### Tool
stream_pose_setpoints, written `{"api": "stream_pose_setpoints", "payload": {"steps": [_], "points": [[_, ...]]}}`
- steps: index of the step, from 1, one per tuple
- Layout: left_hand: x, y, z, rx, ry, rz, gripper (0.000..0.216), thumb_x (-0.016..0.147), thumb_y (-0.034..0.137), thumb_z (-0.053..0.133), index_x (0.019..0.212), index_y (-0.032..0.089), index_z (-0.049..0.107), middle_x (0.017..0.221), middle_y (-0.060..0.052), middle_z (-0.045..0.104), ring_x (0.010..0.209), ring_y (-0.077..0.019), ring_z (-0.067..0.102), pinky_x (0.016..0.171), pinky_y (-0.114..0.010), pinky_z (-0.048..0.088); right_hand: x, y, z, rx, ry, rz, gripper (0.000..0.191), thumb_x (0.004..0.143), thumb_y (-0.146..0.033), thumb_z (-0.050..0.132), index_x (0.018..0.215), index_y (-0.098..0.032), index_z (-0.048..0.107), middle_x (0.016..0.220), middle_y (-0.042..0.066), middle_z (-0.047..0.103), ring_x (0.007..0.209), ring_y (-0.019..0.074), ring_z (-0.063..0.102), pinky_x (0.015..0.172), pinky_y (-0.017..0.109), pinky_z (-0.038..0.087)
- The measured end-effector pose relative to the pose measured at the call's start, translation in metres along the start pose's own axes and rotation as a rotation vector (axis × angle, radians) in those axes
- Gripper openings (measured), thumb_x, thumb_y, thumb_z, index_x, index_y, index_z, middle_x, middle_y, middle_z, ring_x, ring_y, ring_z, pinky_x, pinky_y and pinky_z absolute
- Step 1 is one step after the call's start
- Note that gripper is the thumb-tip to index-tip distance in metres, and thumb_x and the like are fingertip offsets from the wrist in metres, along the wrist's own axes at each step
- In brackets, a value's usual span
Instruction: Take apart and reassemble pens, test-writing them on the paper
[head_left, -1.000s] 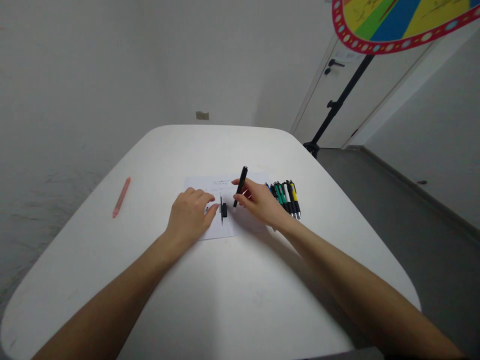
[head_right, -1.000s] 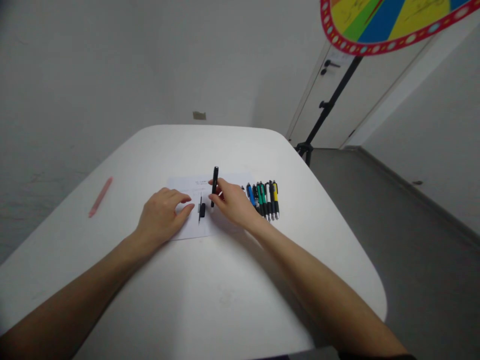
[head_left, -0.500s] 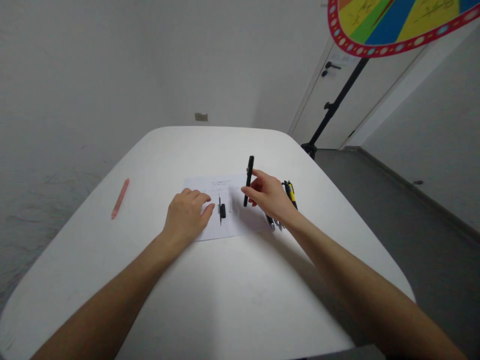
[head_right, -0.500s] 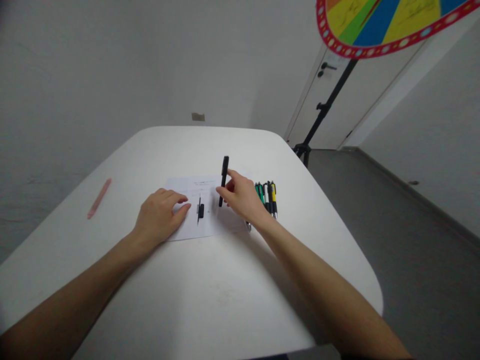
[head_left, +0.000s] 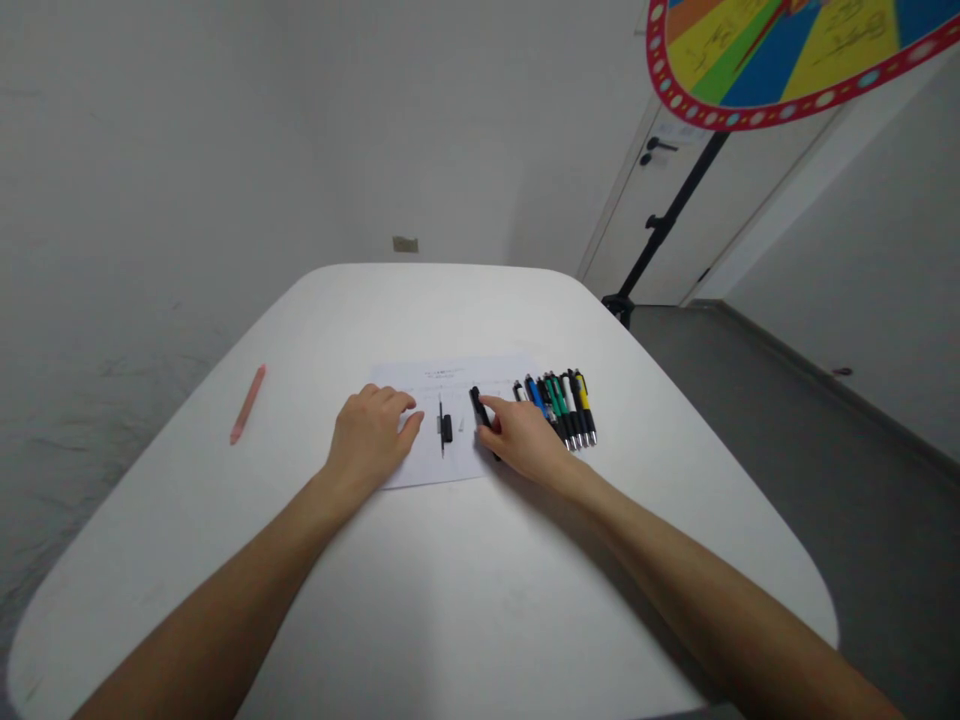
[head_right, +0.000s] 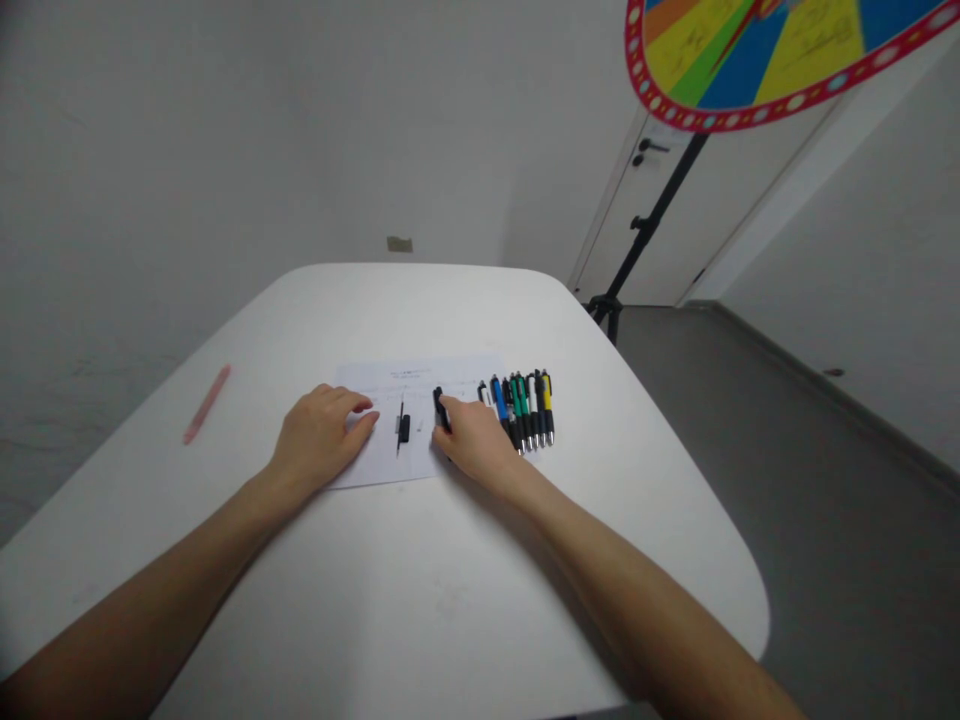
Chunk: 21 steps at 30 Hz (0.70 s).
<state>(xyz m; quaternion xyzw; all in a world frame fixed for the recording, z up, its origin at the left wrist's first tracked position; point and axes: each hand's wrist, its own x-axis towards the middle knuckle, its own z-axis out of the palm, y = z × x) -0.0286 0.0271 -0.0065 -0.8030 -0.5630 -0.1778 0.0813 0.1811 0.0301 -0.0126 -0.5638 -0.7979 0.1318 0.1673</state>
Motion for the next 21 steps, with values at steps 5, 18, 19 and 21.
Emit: {"api": "stream_pose_setpoints", "payload": {"steps": [5, 18, 19, 21], "points": [[0.000, -0.001, 0.001, 0.003, -0.015, -0.009, 0.022, 0.086, 0.030, 0.052, 0.089, 0.016, 0.068, 0.089, -0.008, 0.070, 0.089, -0.0261, 0.058, 0.076, -0.039, 0.045, -0.002, -0.001, 0.001, -0.028, 0.009, -0.020, 0.036, 0.085, -0.023, 0.054, 0.119, -0.010, 0.059, 0.073, 0.008, 0.070, 0.070, 0.0216, 0.063, 0.065, 0.029, 0.038], [0.000, -0.002, -0.002, 0.019, -0.044, -0.049, 0.023, 0.086, 0.030, 0.049, 0.090, 0.018, 0.068, 0.089, -0.007, 0.070, 0.090, -0.0253, 0.058, 0.077, -0.037, 0.044, -0.013, 0.011, -0.039, 0.057, 0.176, 0.035, 0.028, 0.085, -0.028, 0.055, 0.108, -0.014, 0.064, 0.064, 0.001, 0.065, 0.058, 0.0165, 0.058, 0.059, 0.027, 0.038], [0.000, -0.002, -0.002, 0.020, -0.046, -0.050, 0.023, 0.086, 0.030, 0.050, 0.090, 0.018, 0.068, 0.089, -0.007, 0.070, 0.090, -0.0253, 0.058, 0.077, -0.037, 0.044, -0.014, 0.014, -0.040, 0.065, 0.203, 0.047, 0.028, 0.085, -0.029, 0.054, 0.107, -0.014, 0.064, 0.063, 0.001, 0.065, 0.058, 0.0165, 0.058, 0.059, 0.027, 0.038], [0.000, -0.003, -0.003, 0.023, -0.047, -0.053, 0.023, 0.086, 0.030, 0.050, 0.090, 0.018, 0.068, 0.089, -0.007, 0.070, 0.090, -0.0249, 0.058, 0.078, -0.037, 0.044, -0.014, 0.021, -0.040, 0.070, 0.251, 0.061, 0.028, 0.084, -0.032, 0.054, 0.104, -0.015, 0.065, 0.062, 0.000, 0.063, 0.056, 0.0165, 0.057, 0.058, 0.027, 0.037]]}}
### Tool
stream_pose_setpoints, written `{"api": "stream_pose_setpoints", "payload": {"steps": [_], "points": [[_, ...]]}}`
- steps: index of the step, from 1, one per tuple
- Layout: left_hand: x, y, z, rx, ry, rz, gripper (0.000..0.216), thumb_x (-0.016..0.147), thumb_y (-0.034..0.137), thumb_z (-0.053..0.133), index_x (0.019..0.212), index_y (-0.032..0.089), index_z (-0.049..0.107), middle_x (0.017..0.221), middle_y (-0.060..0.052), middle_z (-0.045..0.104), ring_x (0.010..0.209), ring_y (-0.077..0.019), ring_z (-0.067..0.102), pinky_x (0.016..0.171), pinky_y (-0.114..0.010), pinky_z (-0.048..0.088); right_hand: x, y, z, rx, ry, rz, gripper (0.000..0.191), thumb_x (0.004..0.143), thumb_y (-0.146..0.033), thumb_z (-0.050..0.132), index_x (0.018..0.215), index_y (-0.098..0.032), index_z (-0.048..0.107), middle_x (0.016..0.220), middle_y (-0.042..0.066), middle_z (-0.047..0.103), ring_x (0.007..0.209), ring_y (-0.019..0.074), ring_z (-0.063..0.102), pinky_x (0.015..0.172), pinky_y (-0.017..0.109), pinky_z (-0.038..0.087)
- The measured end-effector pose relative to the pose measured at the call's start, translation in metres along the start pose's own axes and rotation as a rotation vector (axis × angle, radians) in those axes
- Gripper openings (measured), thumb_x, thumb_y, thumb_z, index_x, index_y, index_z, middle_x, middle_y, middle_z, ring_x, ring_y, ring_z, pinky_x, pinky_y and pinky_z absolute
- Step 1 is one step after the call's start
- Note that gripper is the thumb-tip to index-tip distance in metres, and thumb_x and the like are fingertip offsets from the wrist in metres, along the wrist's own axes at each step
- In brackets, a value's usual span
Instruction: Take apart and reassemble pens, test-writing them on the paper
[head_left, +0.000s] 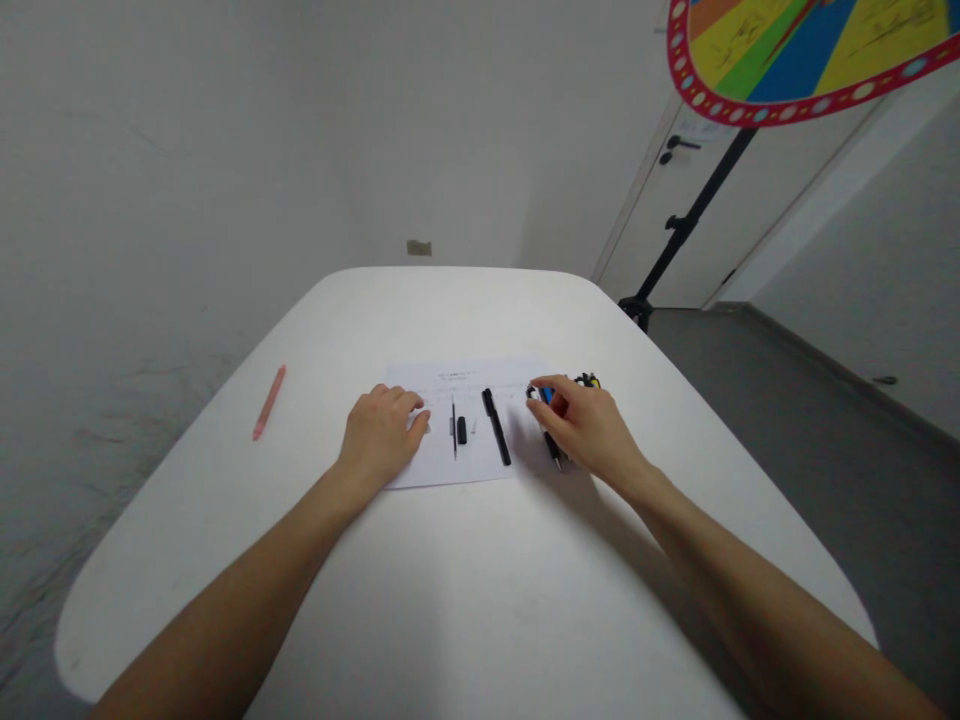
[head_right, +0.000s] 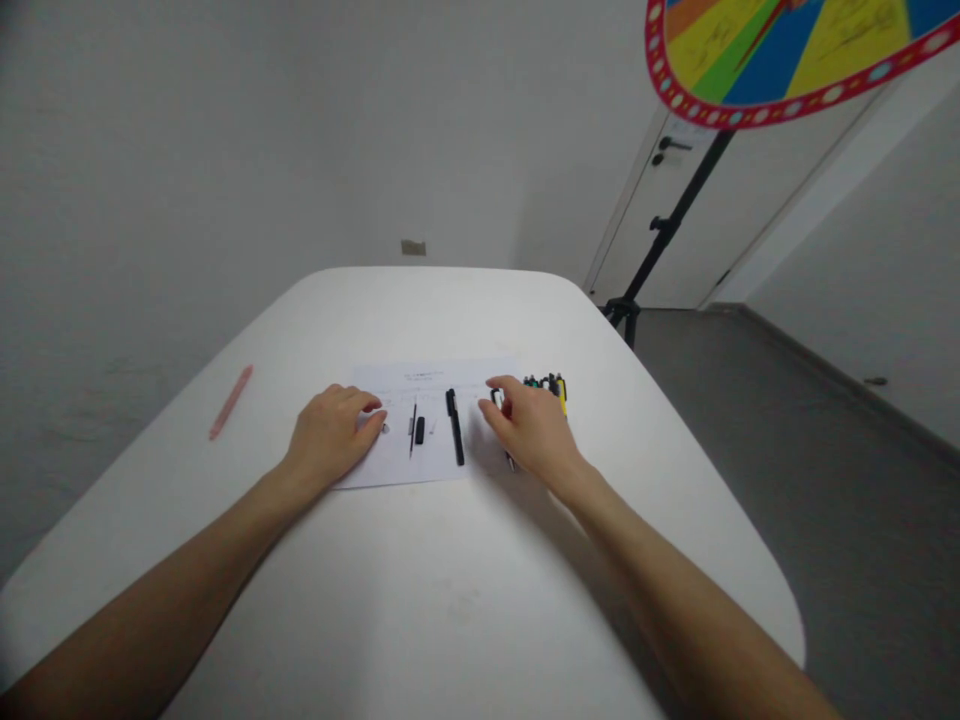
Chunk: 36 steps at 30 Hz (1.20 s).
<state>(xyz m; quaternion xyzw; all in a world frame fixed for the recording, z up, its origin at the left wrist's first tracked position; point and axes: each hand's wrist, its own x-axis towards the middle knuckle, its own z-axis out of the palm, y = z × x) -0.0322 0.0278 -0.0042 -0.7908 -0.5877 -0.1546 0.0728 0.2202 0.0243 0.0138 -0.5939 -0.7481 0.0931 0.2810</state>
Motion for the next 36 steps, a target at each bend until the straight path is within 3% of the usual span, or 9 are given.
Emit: {"api": "stream_pose_setpoints", "payload": {"steps": [14, 20, 26, 31, 36], "points": [[0.001, -0.008, -0.001, 0.014, 0.058, 0.004, 0.021, 0.086, 0.030, 0.049, 0.087, 0.018, 0.067, 0.087, -0.006, 0.070, 0.085, -0.0251, 0.059, 0.074, -0.038, 0.046, -0.005, 0.027, 0.002, 0.052, 0.089, 0.041, 0.029, 0.083, -0.037, 0.050, 0.098, -0.017, 0.066, 0.060, 0.000, 0.060, 0.057, 0.0167, 0.056, 0.057, 0.027, 0.036], [0.002, -0.007, -0.002, -0.015, 0.060, 0.008, 0.021, 0.087, 0.029, 0.050, 0.087, 0.017, 0.067, 0.087, -0.007, 0.070, 0.086, -0.0251, 0.058, 0.076, -0.038, 0.046, -0.007, 0.015, 0.011, 0.037, 0.011, 0.040, 0.028, 0.085, -0.032, 0.053, 0.102, -0.015, 0.065, 0.063, 0.001, 0.062, 0.059, 0.0170, 0.057, 0.058, 0.027, 0.036], [0.001, 0.009, 0.001, -0.134, 0.126, 0.201, 0.019, 0.086, 0.027, 0.054, 0.096, 0.017, 0.066, 0.099, -0.009, 0.067, 0.096, -0.0253, 0.055, 0.083, -0.041, 0.046, -0.010, -0.017, 0.031, -0.171, -0.223, -0.126, 0.029, 0.088, -0.031, 0.052, 0.113, -0.016, 0.057, 0.082, 0.007, 0.069, 0.071, 0.0204, 0.063, 0.061, 0.028, 0.037], [-0.003, 0.032, 0.006, -0.114, 0.011, 0.453, 0.029, 0.086, 0.031, 0.056, 0.112, 0.019, 0.061, 0.120, -0.012, 0.061, 0.115, -0.0297, 0.050, 0.093, -0.048, 0.041, -0.011, -0.025, 0.038, -0.374, -0.305, -0.192, 0.025, 0.090, -0.026, 0.043, 0.111, -0.017, 0.053, 0.093, 0.011, 0.070, 0.074, 0.0258, 0.066, 0.057, 0.029, 0.037], [-0.003, 0.045, 0.008, -0.009, -0.043, 0.526, 0.025, 0.086, 0.032, 0.058, 0.106, 0.018, 0.064, 0.111, -0.011, 0.066, 0.121, -0.0317, 0.048, 0.100, -0.054, 0.034, -0.011, -0.019, 0.039, -0.373, -0.334, -0.181, 0.029, 0.088, -0.019, 0.042, 0.116, -0.018, 0.050, 0.090, 0.010, 0.071, 0.074, 0.0258, 0.067, 0.058, 0.029, 0.037]]}}
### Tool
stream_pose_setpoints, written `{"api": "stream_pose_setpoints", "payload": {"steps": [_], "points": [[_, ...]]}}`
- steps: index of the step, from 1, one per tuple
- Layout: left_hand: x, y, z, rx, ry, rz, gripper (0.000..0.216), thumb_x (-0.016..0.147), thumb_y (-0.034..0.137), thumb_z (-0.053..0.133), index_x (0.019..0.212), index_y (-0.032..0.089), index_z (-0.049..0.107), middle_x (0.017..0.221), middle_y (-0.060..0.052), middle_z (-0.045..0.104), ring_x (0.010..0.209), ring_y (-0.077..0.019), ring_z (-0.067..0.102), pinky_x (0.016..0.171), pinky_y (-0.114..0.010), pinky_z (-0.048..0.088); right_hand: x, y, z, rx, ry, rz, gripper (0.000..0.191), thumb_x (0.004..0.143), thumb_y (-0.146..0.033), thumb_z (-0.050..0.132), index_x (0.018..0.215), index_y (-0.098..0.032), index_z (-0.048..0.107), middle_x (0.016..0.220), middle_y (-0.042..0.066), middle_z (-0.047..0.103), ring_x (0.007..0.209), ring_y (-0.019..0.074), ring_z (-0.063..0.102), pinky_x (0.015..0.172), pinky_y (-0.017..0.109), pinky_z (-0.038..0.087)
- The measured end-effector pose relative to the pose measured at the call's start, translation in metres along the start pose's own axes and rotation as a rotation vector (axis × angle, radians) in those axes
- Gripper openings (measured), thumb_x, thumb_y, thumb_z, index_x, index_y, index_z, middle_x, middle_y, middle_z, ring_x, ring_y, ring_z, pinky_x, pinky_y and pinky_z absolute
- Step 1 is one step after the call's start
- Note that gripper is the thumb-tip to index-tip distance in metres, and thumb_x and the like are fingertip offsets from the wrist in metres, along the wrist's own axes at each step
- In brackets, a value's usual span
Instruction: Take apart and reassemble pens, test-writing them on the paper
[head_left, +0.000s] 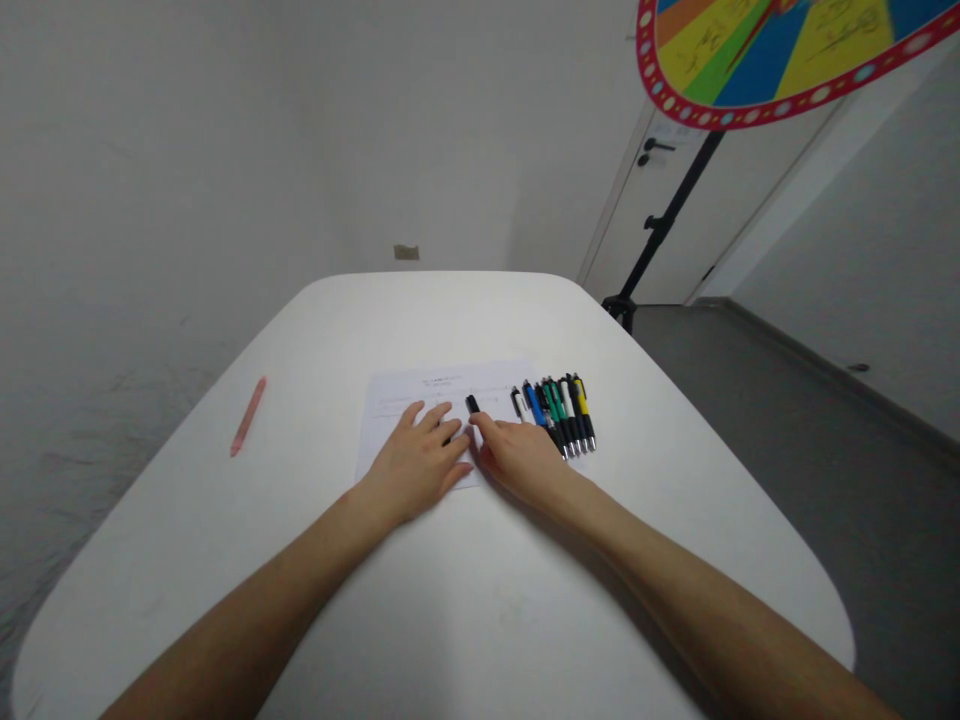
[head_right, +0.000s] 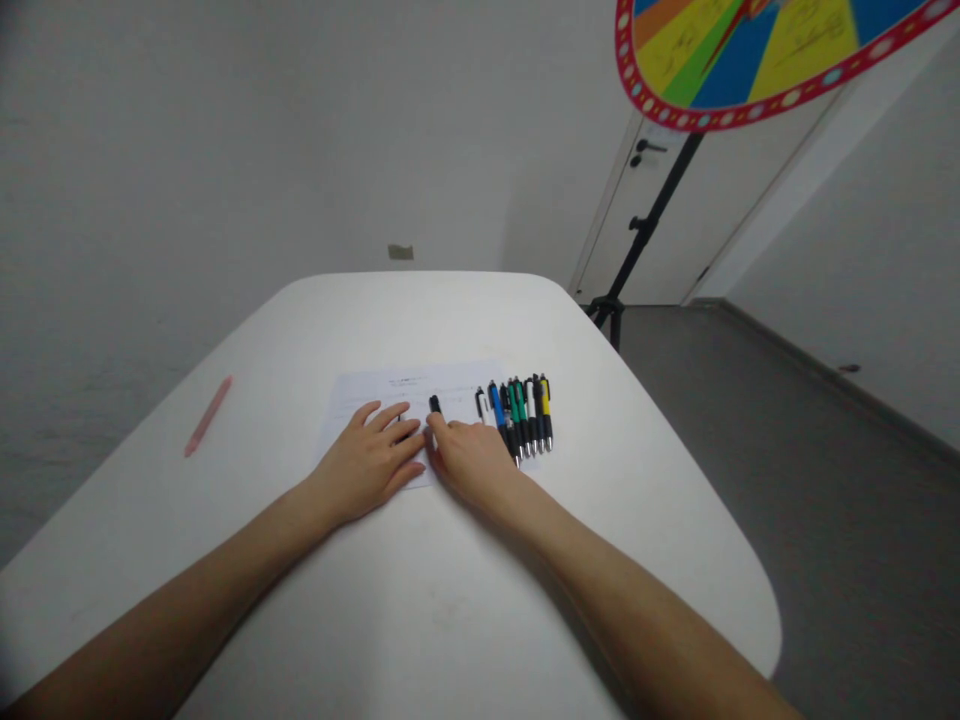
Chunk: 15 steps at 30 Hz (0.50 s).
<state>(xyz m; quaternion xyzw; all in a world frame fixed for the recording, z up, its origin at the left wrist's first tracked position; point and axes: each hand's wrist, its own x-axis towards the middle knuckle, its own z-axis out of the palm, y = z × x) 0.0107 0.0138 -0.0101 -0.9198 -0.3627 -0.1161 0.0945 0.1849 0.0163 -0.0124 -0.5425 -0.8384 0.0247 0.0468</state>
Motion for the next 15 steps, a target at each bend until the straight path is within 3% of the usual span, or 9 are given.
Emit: {"api": "stream_pose_setpoints", "payload": {"steps": [5, 11, 15], "points": [[0.003, 0.000, 0.004, 0.057, 0.007, 0.031, 0.019, 0.088, 0.029, 0.054, 0.096, 0.017, 0.066, 0.101, -0.010, 0.070, 0.119, -0.0287, 0.050, 0.103, -0.052, 0.030, -0.002, 0.009, -0.006, 0.260, 0.148, 0.091, 0.036, 0.084, -0.013, 0.042, 0.119, -0.015, 0.047, 0.077, 0.007, 0.068, 0.067, 0.0213, 0.062, 0.061, 0.028, 0.037], [0.005, 0.000, 0.010, 0.141, 0.023, 0.123, 0.018, 0.088, 0.011, 0.048, 0.085, 0.016, 0.066, 0.085, -0.007, 0.071, 0.111, -0.0244, 0.055, 0.101, -0.047, 0.033, -0.001, 0.020, -0.006, 0.970, 0.521, 0.248, 0.036, 0.082, -0.024, 0.046, 0.117, -0.016, 0.044, 0.059, -0.006, 0.049, 0.057, 0.0155, 0.053, 0.058, 0.026, 0.039], [0.008, 0.003, 0.008, 0.149, -0.004, 0.160, 0.023, 0.089, 0.009, 0.046, 0.077, 0.015, 0.065, 0.077, -0.009, 0.070, 0.098, -0.0235, 0.059, 0.095, -0.045, 0.037, 0.000, 0.019, -0.006, 1.333, 0.603, 0.311, 0.039, 0.079, -0.030, 0.052, 0.114, -0.019, 0.042, 0.060, -0.006, 0.055, 0.053, 0.0124, 0.049, 0.050, 0.023, 0.036]]}}
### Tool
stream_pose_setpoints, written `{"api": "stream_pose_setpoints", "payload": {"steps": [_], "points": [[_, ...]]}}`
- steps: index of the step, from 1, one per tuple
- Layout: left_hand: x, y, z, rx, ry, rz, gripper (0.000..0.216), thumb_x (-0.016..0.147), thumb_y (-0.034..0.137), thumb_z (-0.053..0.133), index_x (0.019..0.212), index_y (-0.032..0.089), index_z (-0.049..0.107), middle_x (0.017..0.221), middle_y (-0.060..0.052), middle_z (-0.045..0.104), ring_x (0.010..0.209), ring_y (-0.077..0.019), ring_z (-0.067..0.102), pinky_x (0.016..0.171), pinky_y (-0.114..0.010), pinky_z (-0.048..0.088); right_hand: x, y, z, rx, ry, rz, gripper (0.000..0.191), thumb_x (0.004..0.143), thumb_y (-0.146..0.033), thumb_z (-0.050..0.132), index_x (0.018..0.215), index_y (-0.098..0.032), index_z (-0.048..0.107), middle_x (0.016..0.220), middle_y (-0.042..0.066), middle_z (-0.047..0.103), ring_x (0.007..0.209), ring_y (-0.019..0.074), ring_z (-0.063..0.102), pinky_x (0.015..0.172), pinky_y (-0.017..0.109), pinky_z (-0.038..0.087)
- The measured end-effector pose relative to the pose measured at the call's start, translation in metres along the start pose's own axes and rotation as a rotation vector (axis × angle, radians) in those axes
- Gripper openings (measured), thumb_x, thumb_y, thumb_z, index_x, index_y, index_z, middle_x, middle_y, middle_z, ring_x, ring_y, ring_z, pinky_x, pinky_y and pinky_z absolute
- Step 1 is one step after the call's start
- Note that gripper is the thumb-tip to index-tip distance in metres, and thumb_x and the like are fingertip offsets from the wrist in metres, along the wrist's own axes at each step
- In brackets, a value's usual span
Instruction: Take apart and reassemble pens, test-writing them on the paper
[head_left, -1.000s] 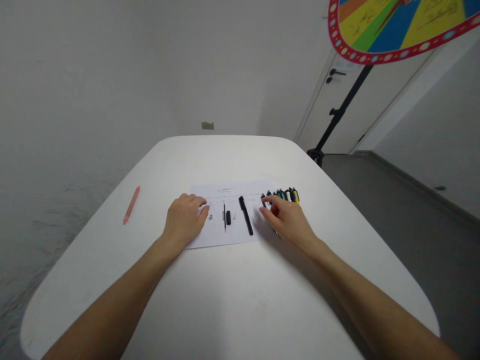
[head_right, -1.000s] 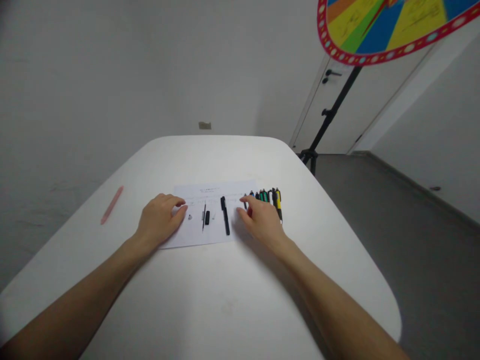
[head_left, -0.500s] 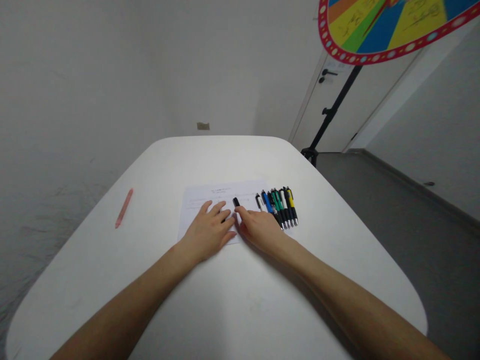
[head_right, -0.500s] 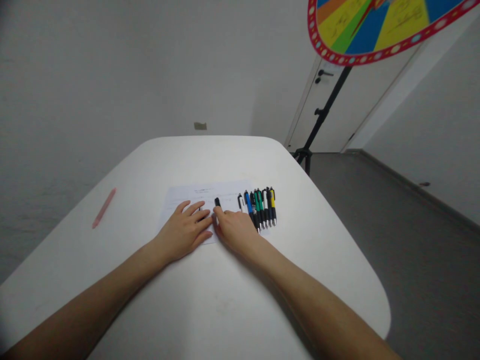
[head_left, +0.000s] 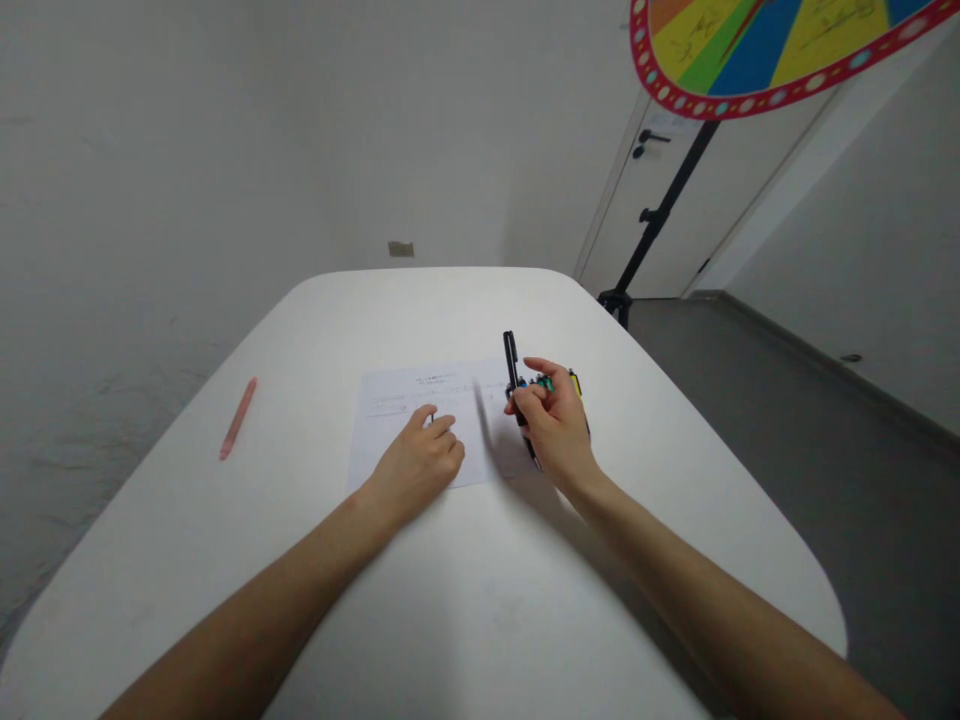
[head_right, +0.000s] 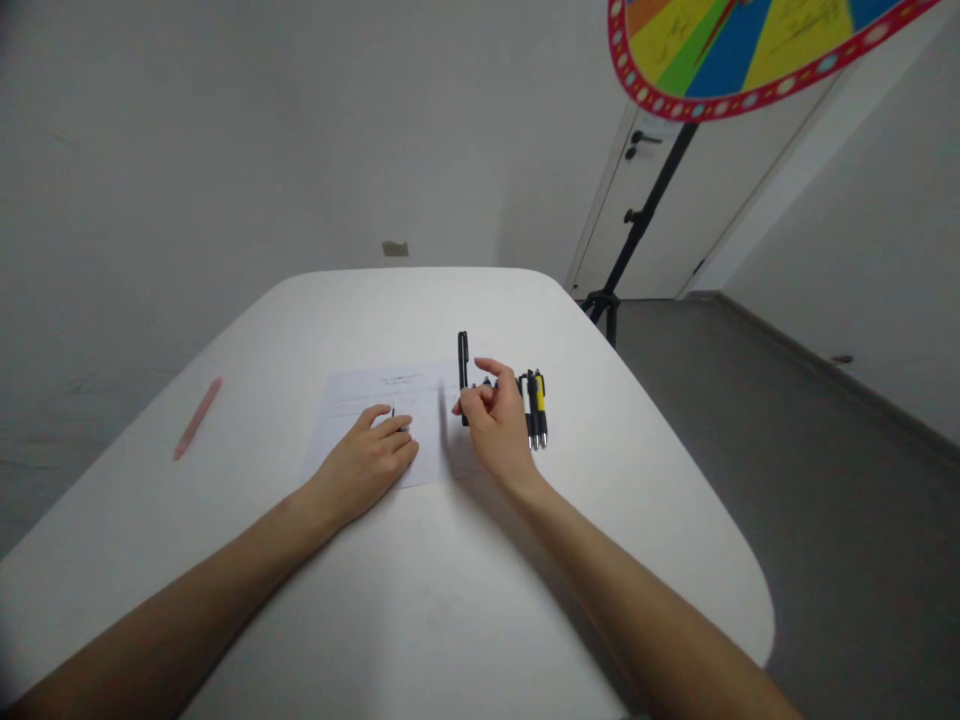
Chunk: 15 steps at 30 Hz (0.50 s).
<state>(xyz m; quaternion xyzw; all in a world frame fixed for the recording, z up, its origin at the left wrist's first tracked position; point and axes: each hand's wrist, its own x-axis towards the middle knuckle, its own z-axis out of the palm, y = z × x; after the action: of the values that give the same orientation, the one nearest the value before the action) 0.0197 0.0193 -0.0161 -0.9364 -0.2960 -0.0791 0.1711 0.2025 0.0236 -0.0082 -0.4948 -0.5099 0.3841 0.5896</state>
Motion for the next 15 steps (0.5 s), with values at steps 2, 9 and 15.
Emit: {"api": "stream_pose_setpoints", "payload": {"steps": [2, 9, 15], "points": [[0.001, 0.001, -0.001, -0.009, -0.001, 0.007, 0.025, 0.089, 0.009, 0.045, 0.074, 0.015, 0.065, 0.073, -0.009, 0.069, 0.092, -0.0234, 0.059, 0.093, -0.044, 0.039, -0.002, -0.004, 0.003, 0.118, 0.007, 0.057, 0.041, 0.076, -0.032, 0.055, 0.113, -0.020, 0.042, 0.063, -0.005, 0.059, 0.046, 0.0095, 0.043, 0.044, 0.021, 0.032], [-0.002, 0.001, -0.006, -0.211, 0.245, -0.120, 0.020, 0.087, 0.008, 0.046, 0.082, 0.015, 0.064, 0.080, -0.007, 0.070, 0.083, -0.0191, 0.061, 0.085, -0.037, 0.044, -0.011, -0.017, 0.009, 0.546, 0.001, 0.370, 0.046, 0.062, -0.015, 0.066, 0.102, -0.020, 0.045, 0.072, -0.002, 0.066, 0.047, 0.0069, 0.050, 0.043, 0.017, 0.041], [-0.002, 0.005, -0.022, -0.488, 0.508, -0.294, 0.017, 0.085, 0.013, 0.051, 0.084, 0.019, 0.066, 0.082, -0.003, 0.071, 0.081, -0.0151, 0.064, 0.079, -0.032, 0.049, -0.014, -0.013, 0.010, 0.731, -0.043, 0.596, 0.017, 0.068, -0.013, 0.061, 0.079, -0.020, 0.050, 0.072, 0.001, 0.067, 0.053, 0.0085, 0.059, 0.048, 0.016, 0.051]]}}
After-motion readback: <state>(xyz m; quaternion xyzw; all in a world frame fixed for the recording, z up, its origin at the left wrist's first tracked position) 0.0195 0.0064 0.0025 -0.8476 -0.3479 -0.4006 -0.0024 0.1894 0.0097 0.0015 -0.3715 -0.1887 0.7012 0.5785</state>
